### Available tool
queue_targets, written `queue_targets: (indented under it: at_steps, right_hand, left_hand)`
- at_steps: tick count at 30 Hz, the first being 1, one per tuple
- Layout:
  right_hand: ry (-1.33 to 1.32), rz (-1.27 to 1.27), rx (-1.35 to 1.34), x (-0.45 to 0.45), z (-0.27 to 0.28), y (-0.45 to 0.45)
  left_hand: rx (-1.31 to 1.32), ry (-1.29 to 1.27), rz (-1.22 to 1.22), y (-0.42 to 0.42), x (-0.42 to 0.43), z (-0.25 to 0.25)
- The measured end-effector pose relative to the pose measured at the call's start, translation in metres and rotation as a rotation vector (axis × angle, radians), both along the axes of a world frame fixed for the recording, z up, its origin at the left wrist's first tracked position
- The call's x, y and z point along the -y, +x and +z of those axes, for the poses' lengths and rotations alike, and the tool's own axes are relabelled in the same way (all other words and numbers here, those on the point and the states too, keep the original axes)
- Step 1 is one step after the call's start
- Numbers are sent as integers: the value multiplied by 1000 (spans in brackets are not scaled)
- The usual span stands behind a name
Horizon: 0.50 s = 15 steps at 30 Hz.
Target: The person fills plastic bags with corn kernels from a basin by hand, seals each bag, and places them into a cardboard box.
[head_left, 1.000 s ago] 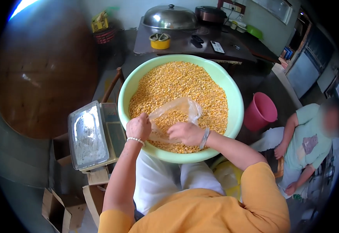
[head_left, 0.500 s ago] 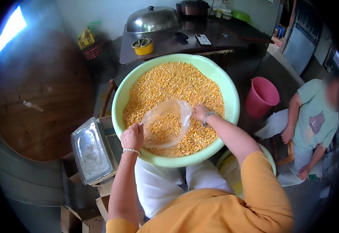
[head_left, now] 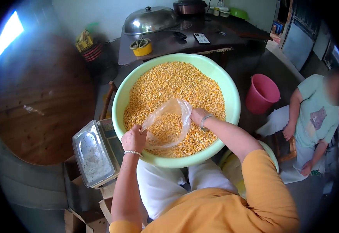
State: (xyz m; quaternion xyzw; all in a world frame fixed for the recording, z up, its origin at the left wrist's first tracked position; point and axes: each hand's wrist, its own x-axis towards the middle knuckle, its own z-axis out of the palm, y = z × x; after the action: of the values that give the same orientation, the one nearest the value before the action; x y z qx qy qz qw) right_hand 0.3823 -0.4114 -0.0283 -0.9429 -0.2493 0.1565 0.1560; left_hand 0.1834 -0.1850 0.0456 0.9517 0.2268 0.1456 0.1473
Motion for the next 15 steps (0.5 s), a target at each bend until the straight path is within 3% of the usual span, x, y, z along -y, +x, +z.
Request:
queue_targets:
  at_steps: [2,6,11,13,15]
  right_hand:
    - [40,-3,10,-4,-23,17]
    - [86,-5,-9,0,-4,15]
    - [194,-201,67,5,-15,31]
    - [596,-279,-52,7,18,17]
    - [899,-410,-368,10,58,8]
  left_hand:
    - [-22,10,18,1,-4,-3]
    - [28,6,30,-1,-3,-2]
    - [119,55,-3,-1,-5,-7]
    - [121,57,-7,1,-6,-6]
    - [122,49,-5,0,-6,-6]
